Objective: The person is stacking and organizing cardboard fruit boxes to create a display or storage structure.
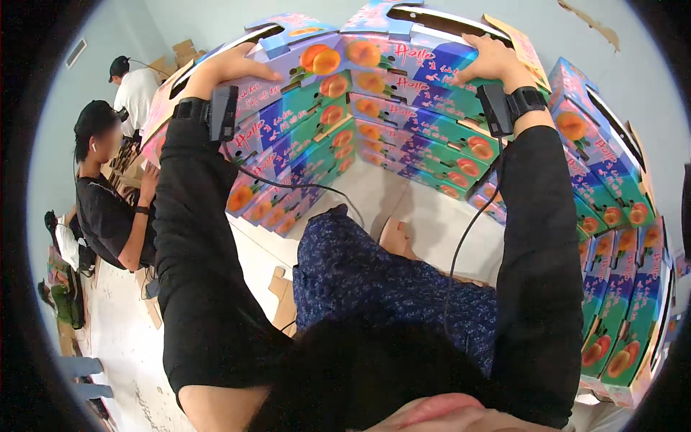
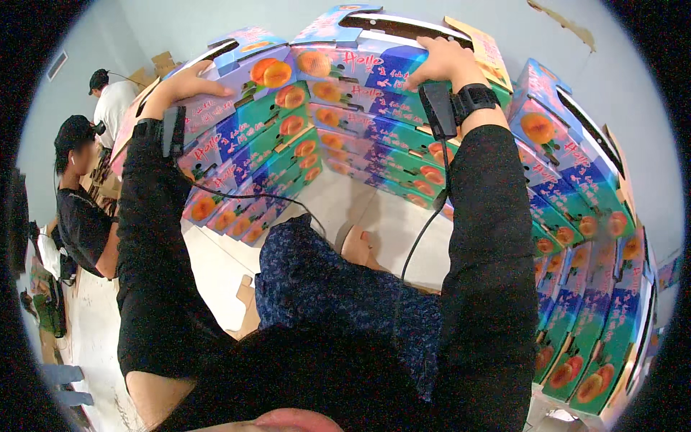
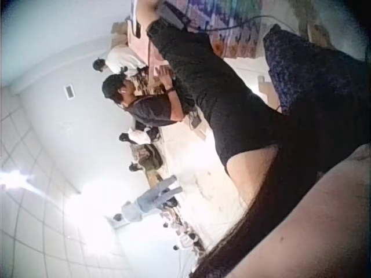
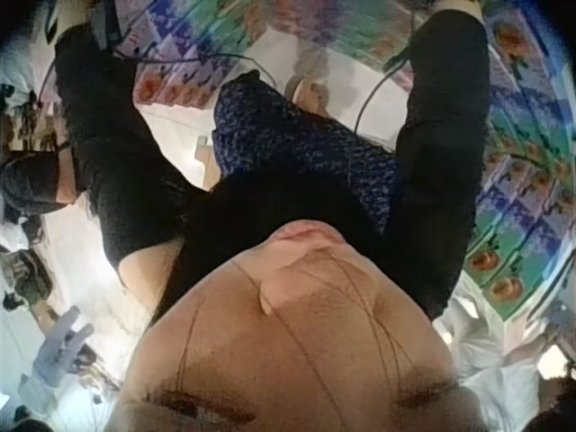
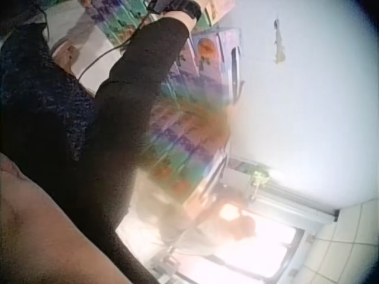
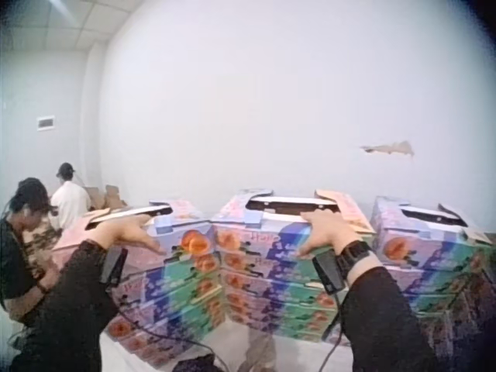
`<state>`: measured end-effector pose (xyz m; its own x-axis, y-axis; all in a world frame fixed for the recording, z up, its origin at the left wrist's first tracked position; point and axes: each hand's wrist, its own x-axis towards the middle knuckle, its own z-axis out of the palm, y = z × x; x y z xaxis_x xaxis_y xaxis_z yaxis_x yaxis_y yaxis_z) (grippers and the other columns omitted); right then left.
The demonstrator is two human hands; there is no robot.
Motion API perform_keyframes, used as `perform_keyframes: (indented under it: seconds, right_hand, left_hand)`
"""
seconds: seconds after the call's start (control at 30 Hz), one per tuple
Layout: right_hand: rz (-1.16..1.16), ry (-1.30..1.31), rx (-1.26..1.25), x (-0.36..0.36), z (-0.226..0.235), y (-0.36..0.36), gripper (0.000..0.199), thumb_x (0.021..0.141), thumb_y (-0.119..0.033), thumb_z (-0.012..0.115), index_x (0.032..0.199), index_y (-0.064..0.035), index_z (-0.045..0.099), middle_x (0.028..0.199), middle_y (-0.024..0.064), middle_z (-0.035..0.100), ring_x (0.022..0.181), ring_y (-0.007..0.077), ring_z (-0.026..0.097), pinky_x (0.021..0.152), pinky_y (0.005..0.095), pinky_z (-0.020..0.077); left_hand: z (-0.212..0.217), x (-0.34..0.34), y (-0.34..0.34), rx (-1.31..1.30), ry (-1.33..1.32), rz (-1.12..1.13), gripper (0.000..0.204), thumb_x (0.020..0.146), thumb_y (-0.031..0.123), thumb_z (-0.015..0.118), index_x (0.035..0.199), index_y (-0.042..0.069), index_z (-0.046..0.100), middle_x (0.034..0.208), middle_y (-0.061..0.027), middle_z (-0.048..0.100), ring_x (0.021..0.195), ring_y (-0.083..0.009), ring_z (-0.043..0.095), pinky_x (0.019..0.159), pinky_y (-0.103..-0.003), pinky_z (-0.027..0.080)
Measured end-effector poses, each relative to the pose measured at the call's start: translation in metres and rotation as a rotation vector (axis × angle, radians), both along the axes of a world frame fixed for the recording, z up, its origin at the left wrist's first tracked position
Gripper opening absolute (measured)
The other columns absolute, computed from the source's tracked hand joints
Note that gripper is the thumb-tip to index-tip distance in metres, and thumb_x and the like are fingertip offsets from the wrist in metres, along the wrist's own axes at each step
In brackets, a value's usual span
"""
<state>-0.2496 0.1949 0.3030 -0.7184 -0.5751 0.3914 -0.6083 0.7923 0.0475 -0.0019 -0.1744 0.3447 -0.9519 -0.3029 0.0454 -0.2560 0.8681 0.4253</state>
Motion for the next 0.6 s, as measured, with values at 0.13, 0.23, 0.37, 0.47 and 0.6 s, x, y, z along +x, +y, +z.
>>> perform_keyframes:
  seconds: [0.13,0.23,0.37,0.47,0.6]
  right_hand:
    - [-0.005,-0.012,0.005,0.002,0.0,0.0,0.108,0.042,-0.053,0.082,0.135,-0.0129,0.047,0.129,0.0154,0.054,0.119,0.0325,0.051,0.099,0.04,0.0395]
    - [-0.012,0.01,0.013,0.003,0.0,0.0,0.108,0.041,-0.053,0.082,0.135,-0.0133,0.047,0.128,0.0153,0.055,0.119,0.0317,0.051,0.099,0.0403,0.0396]
    - [-0.035,0.023,0.022,0.002,-0.001,-0.002,0.109,0.041,-0.054,0.082,0.136,-0.0142,0.046,0.13,0.0151,0.053,0.12,0.0313,0.05,0.1,0.0406,0.0389]
    - [-0.046,0.003,0.036,0.001,0.0,-0.002,0.109,0.042,-0.055,0.082,0.137,-0.0144,0.045,0.132,0.0158,0.051,0.121,0.0323,0.049,0.101,0.0417,0.0381]
    - [0.002,0.004,0.02,0.001,0.0,-0.001,0.11,0.043,-0.055,0.081,0.138,-0.014,0.044,0.131,0.0171,0.051,0.121,0.0333,0.048,0.102,0.0411,0.0377]
  left_hand:
    - [-0.004,-0.002,-0.011,0.115,0.007,-0.006,0.073,0.059,0.042,0.08,0.118,0.005,0.059,0.107,-0.011,0.064,0.094,-0.0212,0.061,0.084,-0.031,0.045]
    - [-0.014,-0.008,-0.028,0.029,0.086,0.105,0.076,0.058,0.044,0.08,0.118,0.004,0.059,0.108,-0.012,0.064,0.095,-0.022,0.06,0.084,-0.032,0.045]
    - [-0.026,-0.017,-0.05,-0.056,0.149,0.111,0.084,0.055,0.049,0.079,0.121,0.001,0.057,0.11,-0.0149,0.063,0.098,-0.0263,0.06,0.087,-0.034,0.045]
    - [-0.033,-0.018,-0.057,-0.087,0.182,0.152,0.088,0.053,0.053,0.077,0.122,0.001,0.057,0.11,-0.0168,0.063,0.1,-0.0284,0.06,0.087,-0.034,0.045]
    - [-0.033,-0.02,-0.059,-0.18,0.186,0.152,0.087,0.053,0.055,0.076,0.119,0.001,0.059,0.108,-0.018,0.064,0.098,-0.0284,0.062,0.086,-0.034,0.046]
